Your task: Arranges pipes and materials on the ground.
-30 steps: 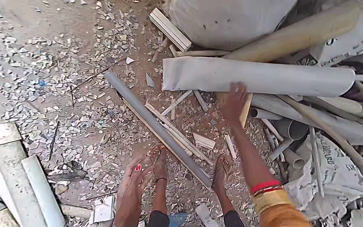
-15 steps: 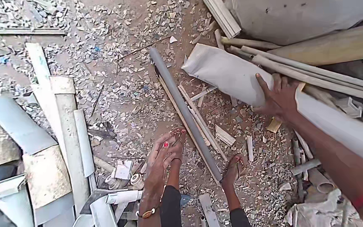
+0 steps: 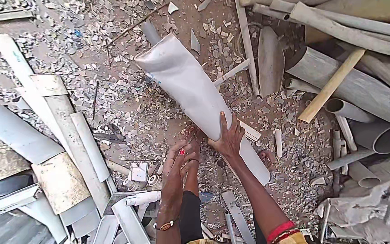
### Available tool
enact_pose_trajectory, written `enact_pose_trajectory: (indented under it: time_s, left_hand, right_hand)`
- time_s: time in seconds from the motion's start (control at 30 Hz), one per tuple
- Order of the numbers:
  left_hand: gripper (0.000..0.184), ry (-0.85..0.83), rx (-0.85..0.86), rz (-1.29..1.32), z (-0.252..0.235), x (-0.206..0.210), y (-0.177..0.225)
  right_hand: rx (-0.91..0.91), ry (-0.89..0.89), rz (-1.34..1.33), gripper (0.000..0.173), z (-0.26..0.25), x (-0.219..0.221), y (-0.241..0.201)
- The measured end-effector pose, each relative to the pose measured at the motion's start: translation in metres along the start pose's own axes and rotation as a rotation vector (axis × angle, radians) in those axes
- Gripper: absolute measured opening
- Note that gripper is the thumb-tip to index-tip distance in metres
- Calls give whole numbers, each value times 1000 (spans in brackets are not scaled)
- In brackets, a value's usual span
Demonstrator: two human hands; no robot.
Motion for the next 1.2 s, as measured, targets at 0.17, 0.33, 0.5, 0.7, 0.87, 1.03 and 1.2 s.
enact_pose_trajectory:
  time_s: [0.17, 0.33, 0.5, 0.7, 0.87, 1.03, 1.2]
  left_hand:
    - [38, -45, -19, 14, -4, 15, 9]
    - [38, -49, 13, -5, -12, 12, 29]
    - [39, -27, 17, -53, -13, 17, 39]
    - [40, -45, 20, -94, -14, 16, 42]
    - [39, -52, 15, -85, -12, 18, 37]
    - [38, -74, 22, -82, -14, 18, 22]
    - [37, -84, -45, -102, -12, 34, 2]
  right_hand:
    - [116, -385, -154, 128, -20, -34, 18]
    - [-70, -410, -495, 75, -78, -71, 69]
    - [297, -100, -127, 76, -158, -109, 77]
    - [405, -135, -93, 79, -200, -107, 85]
    - [411, -141, -84, 69, -164, -127, 83]
    - [444, -97, -621, 66, -92, -129, 97]
    - [306, -417, -959, 63, 18, -137, 70]
Point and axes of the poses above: each hand's wrist, its own z-axis away from the middle knuckle, its own x-axis out of the palm, y = z × x, the point moved 1 cm from there along -z, towards the middle knuckle, and after that the axes turned 12 degrees about -y, right-handed, at the moved point
